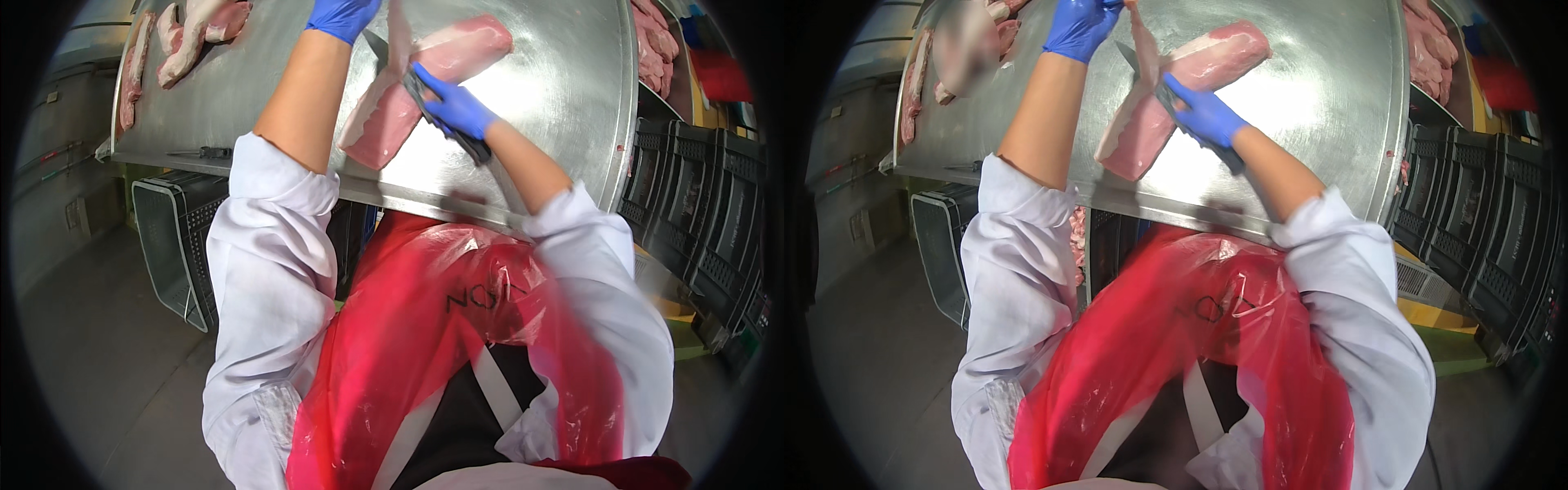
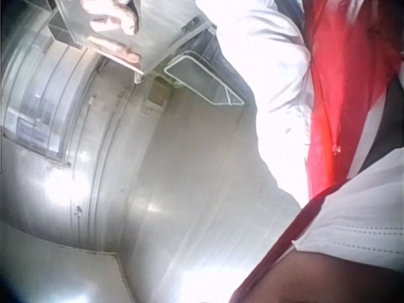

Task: The person uses a knife to trim fat and connective tissue from large cuts of raw meat on a stainless steel table. They repeatedly slice along the meat, remove the trimmed pieces, and place them into a bin below the table. The process involves handling multiple pieces of meat sequentially.

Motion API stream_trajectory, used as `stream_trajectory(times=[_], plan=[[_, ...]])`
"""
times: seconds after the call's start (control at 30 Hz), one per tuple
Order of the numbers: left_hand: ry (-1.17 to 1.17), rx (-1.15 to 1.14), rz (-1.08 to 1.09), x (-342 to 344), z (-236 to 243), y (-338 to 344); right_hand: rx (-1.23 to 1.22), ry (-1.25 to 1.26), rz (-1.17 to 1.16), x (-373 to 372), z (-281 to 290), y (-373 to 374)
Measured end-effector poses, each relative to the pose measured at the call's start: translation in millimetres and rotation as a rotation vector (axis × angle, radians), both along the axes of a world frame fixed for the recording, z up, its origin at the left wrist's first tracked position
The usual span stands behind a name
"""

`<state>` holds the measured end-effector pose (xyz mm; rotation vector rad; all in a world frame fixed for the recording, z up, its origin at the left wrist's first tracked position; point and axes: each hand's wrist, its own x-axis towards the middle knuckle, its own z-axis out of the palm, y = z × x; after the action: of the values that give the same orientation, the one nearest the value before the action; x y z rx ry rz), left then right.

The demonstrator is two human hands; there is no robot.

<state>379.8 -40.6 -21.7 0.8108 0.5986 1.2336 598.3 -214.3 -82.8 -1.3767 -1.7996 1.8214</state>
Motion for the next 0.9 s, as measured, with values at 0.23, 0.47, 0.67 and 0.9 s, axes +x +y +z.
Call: stream_trajectory(times=[0.23,0.47,0.67,0.9], plan=[[-0.018,0.008,-0.014,-24.4,31.0,-19.8,0.057,-0.061,0.011,-17.4,-3.2,-12.7],[-0.273,-0.018,-0.020,-92.9,45.2,-21.4,-0.113,-0.036,0.018,-6.0,9.3,-71.1],[-0.287,-0.028,-0.060,-72.7,64.5,-33.4,0.099,-0.253,0.092,-65.8,1.6,4.0],[-0.241,0.076,0.057,-127.9,78.9,-40.6,0.054,-0.244,0.146,-54.6,9.4,-37.1]])
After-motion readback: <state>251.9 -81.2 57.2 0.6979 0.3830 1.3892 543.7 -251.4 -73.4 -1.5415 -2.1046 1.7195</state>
